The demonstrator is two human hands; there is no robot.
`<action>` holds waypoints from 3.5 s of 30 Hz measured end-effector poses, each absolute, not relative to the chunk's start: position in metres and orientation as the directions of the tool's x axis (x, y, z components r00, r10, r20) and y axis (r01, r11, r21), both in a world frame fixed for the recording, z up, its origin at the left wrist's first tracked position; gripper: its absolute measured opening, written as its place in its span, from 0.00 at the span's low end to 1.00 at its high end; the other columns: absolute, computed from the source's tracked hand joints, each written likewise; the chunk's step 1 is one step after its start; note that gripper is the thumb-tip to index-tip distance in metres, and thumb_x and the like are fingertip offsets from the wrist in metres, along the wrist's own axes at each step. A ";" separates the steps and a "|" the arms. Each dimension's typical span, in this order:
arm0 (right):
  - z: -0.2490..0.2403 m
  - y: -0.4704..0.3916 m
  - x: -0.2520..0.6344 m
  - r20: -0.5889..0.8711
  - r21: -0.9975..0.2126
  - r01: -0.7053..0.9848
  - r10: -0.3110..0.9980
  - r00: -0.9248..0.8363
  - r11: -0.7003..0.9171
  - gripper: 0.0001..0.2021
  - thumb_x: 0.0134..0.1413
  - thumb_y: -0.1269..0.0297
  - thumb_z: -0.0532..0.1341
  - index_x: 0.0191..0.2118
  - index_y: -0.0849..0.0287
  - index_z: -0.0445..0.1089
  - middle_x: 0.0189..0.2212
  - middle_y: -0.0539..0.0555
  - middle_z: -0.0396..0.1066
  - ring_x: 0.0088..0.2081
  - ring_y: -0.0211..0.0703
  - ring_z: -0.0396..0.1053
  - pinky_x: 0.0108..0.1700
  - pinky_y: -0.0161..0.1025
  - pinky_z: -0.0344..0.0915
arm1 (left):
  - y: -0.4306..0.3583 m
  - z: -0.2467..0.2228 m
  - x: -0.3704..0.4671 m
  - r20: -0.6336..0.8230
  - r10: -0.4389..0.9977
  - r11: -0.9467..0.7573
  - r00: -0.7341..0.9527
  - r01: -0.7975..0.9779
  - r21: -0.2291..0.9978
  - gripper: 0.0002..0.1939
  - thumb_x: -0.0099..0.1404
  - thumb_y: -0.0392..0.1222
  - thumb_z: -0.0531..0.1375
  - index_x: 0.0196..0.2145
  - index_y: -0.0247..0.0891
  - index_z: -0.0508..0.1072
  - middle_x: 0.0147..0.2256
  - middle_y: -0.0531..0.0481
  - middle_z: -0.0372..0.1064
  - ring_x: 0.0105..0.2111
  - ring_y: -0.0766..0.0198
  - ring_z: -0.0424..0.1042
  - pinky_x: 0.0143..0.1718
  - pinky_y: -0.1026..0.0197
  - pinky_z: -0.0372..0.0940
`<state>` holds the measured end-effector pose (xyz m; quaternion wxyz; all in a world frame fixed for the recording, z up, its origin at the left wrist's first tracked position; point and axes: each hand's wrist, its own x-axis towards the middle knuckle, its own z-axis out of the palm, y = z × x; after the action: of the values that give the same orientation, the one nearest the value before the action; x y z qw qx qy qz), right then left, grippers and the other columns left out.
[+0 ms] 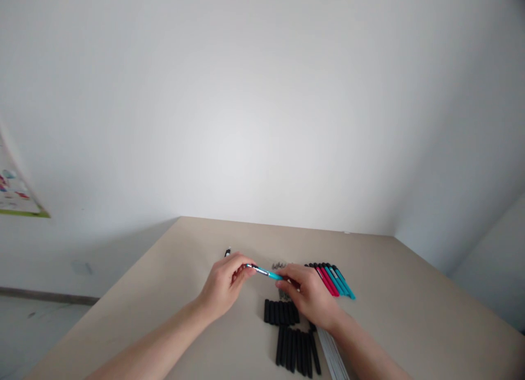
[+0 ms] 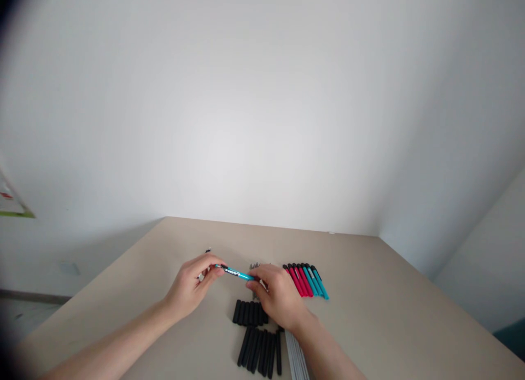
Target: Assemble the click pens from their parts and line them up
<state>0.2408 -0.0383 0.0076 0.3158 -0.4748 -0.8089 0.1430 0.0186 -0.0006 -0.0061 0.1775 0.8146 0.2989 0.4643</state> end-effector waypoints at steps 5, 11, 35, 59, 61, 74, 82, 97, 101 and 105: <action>0.006 -0.039 0.236 0.343 -0.520 0.665 0.844 -0.412 0.535 0.07 0.57 0.69 0.59 0.40 0.55 0.73 0.31 0.50 0.72 0.34 0.40 0.68 0.36 0.33 0.60 | -0.007 -0.003 0.019 0.701 0.546 -0.829 0.460 0.177 0.530 0.05 0.68 0.37 0.54 0.40 0.37 0.69 0.32 0.50 0.68 0.29 0.68 0.65 0.31 0.68 0.61; 0.006 -0.033 0.249 0.364 -0.528 0.746 0.902 -0.233 0.406 0.10 0.57 0.69 0.57 0.41 0.56 0.74 0.33 0.52 0.75 0.33 0.41 0.70 0.36 0.36 0.62 | -0.007 -0.006 0.019 0.713 0.583 -0.811 0.391 0.218 0.544 0.07 0.68 0.36 0.53 0.42 0.38 0.69 0.34 0.49 0.70 0.28 0.69 0.68 0.29 0.70 0.63; 0.017 -0.046 0.236 0.503 -0.536 0.567 0.776 -0.380 0.625 0.12 0.63 0.61 0.53 0.34 0.58 0.72 0.26 0.52 0.70 0.29 0.39 0.66 0.31 0.33 0.59 | -0.006 -0.008 0.022 0.443 0.703 -0.690 0.557 0.379 0.617 0.07 0.64 0.34 0.58 0.39 0.40 0.74 0.33 0.50 0.71 0.34 0.64 0.71 0.32 0.67 0.66; 0.006 -0.027 0.273 0.216 -0.302 0.919 0.957 -0.193 0.254 0.10 0.51 0.71 0.58 0.33 0.53 0.76 0.29 0.52 0.76 0.34 0.45 0.72 0.38 0.37 0.62 | -0.002 -0.015 0.021 0.492 0.687 -0.694 0.535 0.282 0.663 0.10 0.66 0.34 0.54 0.41 0.40 0.74 0.36 0.47 0.72 0.34 0.65 0.70 0.34 0.65 0.67; 0.005 -0.024 0.275 0.236 -0.293 0.938 0.965 -0.118 0.186 0.10 0.51 0.72 0.57 0.34 0.54 0.75 0.30 0.53 0.76 0.34 0.45 0.72 0.36 0.36 0.61 | -0.003 -0.015 0.021 0.481 0.701 -0.686 0.526 0.311 0.658 0.08 0.65 0.34 0.55 0.40 0.39 0.74 0.34 0.48 0.70 0.33 0.65 0.70 0.32 0.66 0.66; 0.001 -0.018 0.276 0.217 -0.290 0.949 0.974 -0.059 0.122 0.06 0.50 0.71 0.60 0.27 0.57 0.75 0.27 0.55 0.76 0.32 0.46 0.73 0.33 0.36 0.61 | -0.005 -0.010 0.022 0.399 0.745 -0.642 0.535 0.409 0.649 0.06 0.63 0.35 0.56 0.36 0.38 0.73 0.31 0.50 0.68 0.31 0.64 0.67 0.29 0.66 0.61; 0.009 -0.026 0.262 0.375 -0.476 0.834 0.922 -0.093 0.278 0.08 0.58 0.65 0.57 0.31 0.57 0.72 0.22 0.49 0.73 0.24 0.38 0.69 0.29 0.33 0.61 | -0.005 -0.010 0.022 0.408 0.733 -0.664 0.545 0.441 0.604 0.07 0.65 0.35 0.55 0.36 0.39 0.72 0.29 0.52 0.66 0.29 0.64 0.65 0.30 0.66 0.59; 0.014 -0.034 0.255 0.564 -0.468 0.650 0.768 -0.302 0.599 0.10 0.61 0.60 0.57 0.35 0.57 0.73 0.30 0.53 0.73 0.31 0.38 0.70 0.33 0.33 0.65 | -0.005 -0.007 0.022 0.386 0.713 -0.687 0.585 0.475 0.550 0.09 0.64 0.34 0.54 0.37 0.40 0.74 0.28 0.52 0.68 0.29 0.63 0.65 0.31 0.64 0.58; 0.013 -0.034 0.255 0.608 -0.457 0.635 0.740 -0.288 0.623 0.11 0.62 0.60 0.57 0.33 0.57 0.73 0.29 0.53 0.73 0.30 0.38 0.70 0.33 0.32 0.65 | -0.005 -0.008 0.021 0.358 0.735 -0.666 0.576 0.510 0.545 0.09 0.64 0.34 0.54 0.37 0.40 0.74 0.29 0.52 0.68 0.30 0.63 0.65 0.32 0.63 0.58; 0.013 -0.033 0.254 0.614 -0.448 0.620 0.725 -0.311 0.645 0.10 0.61 0.60 0.57 0.34 0.57 0.73 0.29 0.53 0.73 0.30 0.38 0.70 0.32 0.32 0.64 | -0.007 -0.005 0.022 0.329 0.742 -0.655 0.584 0.523 0.546 0.09 0.64 0.33 0.54 0.37 0.40 0.74 0.29 0.52 0.68 0.32 0.63 0.65 0.33 0.63 0.58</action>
<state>0.2541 -0.0335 0.0135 0.4136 -0.4167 -0.8070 0.0639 0.0217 -0.0067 -0.0049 0.1996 0.8674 0.3645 0.2737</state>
